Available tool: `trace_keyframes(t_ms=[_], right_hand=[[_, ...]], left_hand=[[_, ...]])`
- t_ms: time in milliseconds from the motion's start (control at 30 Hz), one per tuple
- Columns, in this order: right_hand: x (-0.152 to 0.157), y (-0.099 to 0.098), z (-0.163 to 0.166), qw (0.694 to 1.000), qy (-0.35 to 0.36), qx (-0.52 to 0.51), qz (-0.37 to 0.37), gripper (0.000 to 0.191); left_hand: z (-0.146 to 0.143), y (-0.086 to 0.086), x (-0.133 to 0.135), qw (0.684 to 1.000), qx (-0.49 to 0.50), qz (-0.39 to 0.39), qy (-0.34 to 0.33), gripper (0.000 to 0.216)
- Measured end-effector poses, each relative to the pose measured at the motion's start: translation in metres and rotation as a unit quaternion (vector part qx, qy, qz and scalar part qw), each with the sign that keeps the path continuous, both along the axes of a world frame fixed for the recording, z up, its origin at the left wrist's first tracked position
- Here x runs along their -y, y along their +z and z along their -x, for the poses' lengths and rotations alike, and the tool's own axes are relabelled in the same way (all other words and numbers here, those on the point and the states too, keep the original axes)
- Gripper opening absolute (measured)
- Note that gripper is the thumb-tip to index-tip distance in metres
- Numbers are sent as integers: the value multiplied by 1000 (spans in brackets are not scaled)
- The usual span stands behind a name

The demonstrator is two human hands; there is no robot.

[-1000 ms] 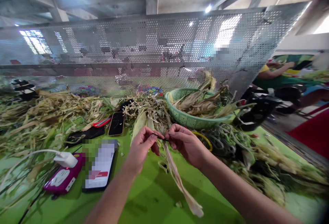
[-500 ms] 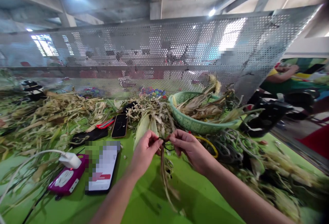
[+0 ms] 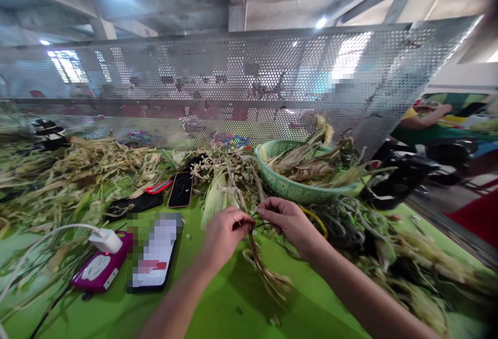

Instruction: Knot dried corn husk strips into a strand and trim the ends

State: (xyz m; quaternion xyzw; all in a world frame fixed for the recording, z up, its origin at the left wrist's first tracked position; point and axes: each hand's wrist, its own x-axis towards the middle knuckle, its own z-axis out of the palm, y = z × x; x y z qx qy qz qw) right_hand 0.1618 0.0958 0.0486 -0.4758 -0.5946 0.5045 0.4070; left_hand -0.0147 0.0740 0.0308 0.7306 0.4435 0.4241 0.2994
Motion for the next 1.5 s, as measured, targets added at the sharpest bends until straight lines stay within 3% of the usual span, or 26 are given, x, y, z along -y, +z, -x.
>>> trace_keyframes(t_ms=[267, 467, 700, 933, 1033, 1133, 1267, 1333, 1400, 1500], right_hand=[[7, -5, 7, 984, 11, 122, -131, 16], [21, 0, 14, 923, -12, 272, -272, 6], [26, -2, 15, 863, -7, 342, -373, 11], [24, -5, 10, 802, 12, 405, -439, 19], [23, -6, 9, 791, 12, 417, -448, 21], [23, -5, 10, 804, 12, 401, -438, 20], [22, -5, 11, 862, -7, 323, -389, 11], [20, -7, 12, 908, -12, 266, -324, 5], [16, -10, 13, 955, -2, 191, -225, 15], [12, -12, 14, 992, 32, 56, -112, 24]], left_hand=[[-4, -4, 1, 994, -81, -32, 60, 8], [-5, -3, 0, 995, -22, 20, 99, 6], [-2, -8, -7, 982, 100, 156, 41, 13], [1, -5, -8, 932, 248, 265, -1, 20], [1, -1, -5, 916, 283, 283, -17, 24], [0, 1, -4, 913, 292, 285, -13, 30], [-1, -3, -6, 910, 303, 282, -4, 32], [-1, -5, -8, 911, 306, 277, 5, 30], [-1, -6, -9, 916, 301, 266, 15, 27], [0, -6, -8, 924, 290, 250, 15, 21]])
